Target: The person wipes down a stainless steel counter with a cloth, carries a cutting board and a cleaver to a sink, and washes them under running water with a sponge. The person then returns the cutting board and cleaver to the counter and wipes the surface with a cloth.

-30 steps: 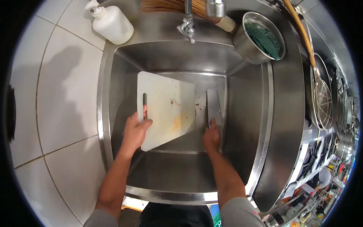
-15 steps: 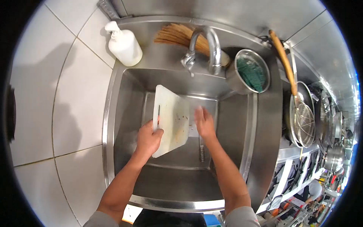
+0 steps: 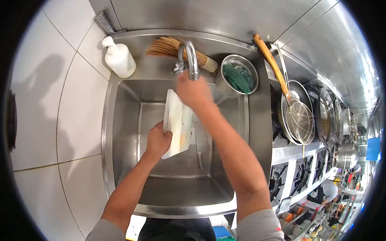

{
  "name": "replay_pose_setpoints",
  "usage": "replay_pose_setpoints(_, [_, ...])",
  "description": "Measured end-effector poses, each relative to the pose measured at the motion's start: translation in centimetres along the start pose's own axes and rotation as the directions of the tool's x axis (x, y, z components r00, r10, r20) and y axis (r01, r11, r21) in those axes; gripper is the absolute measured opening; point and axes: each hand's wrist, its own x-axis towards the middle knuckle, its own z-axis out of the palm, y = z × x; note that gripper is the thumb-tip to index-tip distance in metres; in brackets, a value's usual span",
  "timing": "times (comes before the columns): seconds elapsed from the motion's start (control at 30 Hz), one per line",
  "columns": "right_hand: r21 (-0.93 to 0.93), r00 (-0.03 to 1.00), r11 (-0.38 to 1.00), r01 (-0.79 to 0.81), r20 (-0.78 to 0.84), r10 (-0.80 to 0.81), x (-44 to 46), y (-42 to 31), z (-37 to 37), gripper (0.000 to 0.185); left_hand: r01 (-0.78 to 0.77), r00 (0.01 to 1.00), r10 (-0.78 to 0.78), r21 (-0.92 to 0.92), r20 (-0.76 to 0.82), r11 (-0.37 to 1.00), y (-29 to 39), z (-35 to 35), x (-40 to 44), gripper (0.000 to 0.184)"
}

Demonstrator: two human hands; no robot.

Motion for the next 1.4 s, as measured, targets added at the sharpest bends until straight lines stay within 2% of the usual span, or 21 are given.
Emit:
replay_pose_setpoints(0.03, [-0.046,0.998,0.998,-0.050,-0.051,0.047,-0.1,0.6,-2.4,0.018,-0.003,1.000,0.003,-0.001,0.009,1.000,0.3,0.1,0.0,0.048])
replay_pose_setpoints(0.07, [-0.338,0.973,0.924,0.180,-0.079,-0.219,0.4,1.8,-5.7,0.019,-0.002,1.000,0.002,0.002,0.014,1.000,0.5,0.1,0.0,0.047])
replay_pose_setpoints(0.1, [-0.366,0.947,0.915,0.168,-0.196,-0.253,1.2,4.1,-7.9,0.025,0.003,1.000,-0.003,0.008,0.021,1.000,0.5,0.1,-0.2,0.047])
replay_pose_setpoints(0.17, [-0.530,0.959,0.840,-0.117,-0.280,-0.043,3.3,7.6,-11.1,0.028,-0.002,1.000,0.001,0.025,0.022,1.000,-0.2,0.5,0.2,0.047])
replay_pose_setpoints(0.2, [-0.581,0.981,0.801,-0.145,-0.191,0.039,3.8,8.6,-12.4,0.034,-0.008,1.000,0.007,0.022,0.024,1.000,-0.6,0.8,0.5,0.047])
replay_pose_setpoints(0.3, [-0.720,0.984,0.689,-0.087,0.047,0.173,5.5,10.1,-12.4,0.041,-0.010,1.000,0.010,0.012,0.028,1.000,0.2,0.9,0.7,0.049])
replay_pose_setpoints(0.43, [-0.736,0.969,0.674,-0.065,0.114,0.218,6.9,11.5,-10.3,0.036,-0.032,0.999,0.033,-0.028,0.018,0.999,0.7,1.3,0.7,0.058])
replay_pose_setpoints(0.53, [-0.714,0.975,0.678,-0.175,-0.031,0.219,7.4,11.9,-9.1,0.036,-0.092,0.996,0.092,-0.021,0.000,0.996,1.2,1.9,0.6,0.067])
replay_pose_setpoints(0.67, [-0.715,0.982,0.673,-0.191,-0.137,0.133,6.9,11.6,-9.1,0.036,-0.066,0.998,0.067,-0.033,0.011,0.997,1.9,2.4,0.5,0.070])
replay_pose_setpoints(0.77, [-0.596,0.969,0.769,-0.230,-0.210,0.127,6.2,10.8,-10.2,0.036,-0.072,0.997,0.071,-0.028,-0.020,0.997,1.4,3.0,0.8,0.069])
replay_pose_setpoints(0.87, [-0.601,0.997,0.798,-0.046,0.019,0.072,7.0,12.3,-11.3,0.035,-0.084,0.996,0.084,-0.054,-0.005,0.995,1.3,3.6,1.2,0.067])
replay_pose_setpoints(0.93, [-0.625,0.979,0.771,0.123,0.201,0.007,7.0,11.9,-11.6,0.034,-0.085,0.996,0.088,-0.074,0.030,0.994,1.3,3.9,1.7,0.066])
replay_pose_setpoints(0.97, [-0.625,0.957,0.752,0.210,0.290,-0.025,7.1,11.6,-11.7,0.034,-0.018,0.996,0.039,-0.240,0.082,0.971,1.4,4.2,2.0,0.066])
replay_pose_setpoints(1.0, [-0.364,0.987,0.923,-0.125,0.052,0.154,6.7,11.6,-11.2,0.032,0.057,0.990,-0.001,-0.396,0.141,0.916,1.5,4.5,2.3,0.066])
replay_pose_setpoints(1.03, [-0.335,0.990,0.932,-0.137,-0.059,0.125,6.2,10.8,-11.2,0.032,0.141,0.978,-0.032,-0.536,0.207,0.833,1.7,4.7,2.4,0.067])
replay_pose_setpoints(1.1, [-0.271,0.958,0.950,-0.156,-0.276,0.079,5.1,9.1,-11.7,0.032,0.176,0.966,-0.017,-0.611,0.257,0.771,2.0,4.7,2.9,0.063])
replay_pose_setpoints(1.13, [-0.187,0.923,0.982,-0.020,-0.380,-0.053,4.0,7.9,-12.0,0.027,0.198,0.959,-0.011,-0.645,0.283,0.738,2.1,4.6,3.0,0.062])
replay_pose_setpoints(1.23, [0.048,0.901,0.998,0.029,-0.434,-0.005,-0.5,3.2,-12.5,0.023,0.285,0.939,-0.080,-0.627,0.335,0.725,2.6,4.1,3.7,0.061])
replay_pose_setpoints(1.33, [0.109,0.883,0.983,0.150,-0.463,-0.084,-4.2,3.6,-7.0,0.027,0.302,0.942,-0.073,-0.730,0.328,0.614,-0.6,6.6,4.5,0.070])
replay_pose_setpoints(1.4, [0.129,0.938,0.988,0.083,-0.344,-0.034,-4.7,5.6,-1.8,0.035,0.268,0.943,-0.036,-0.690,0.331,0.672,-0.6,5.6,4.0,0.072])
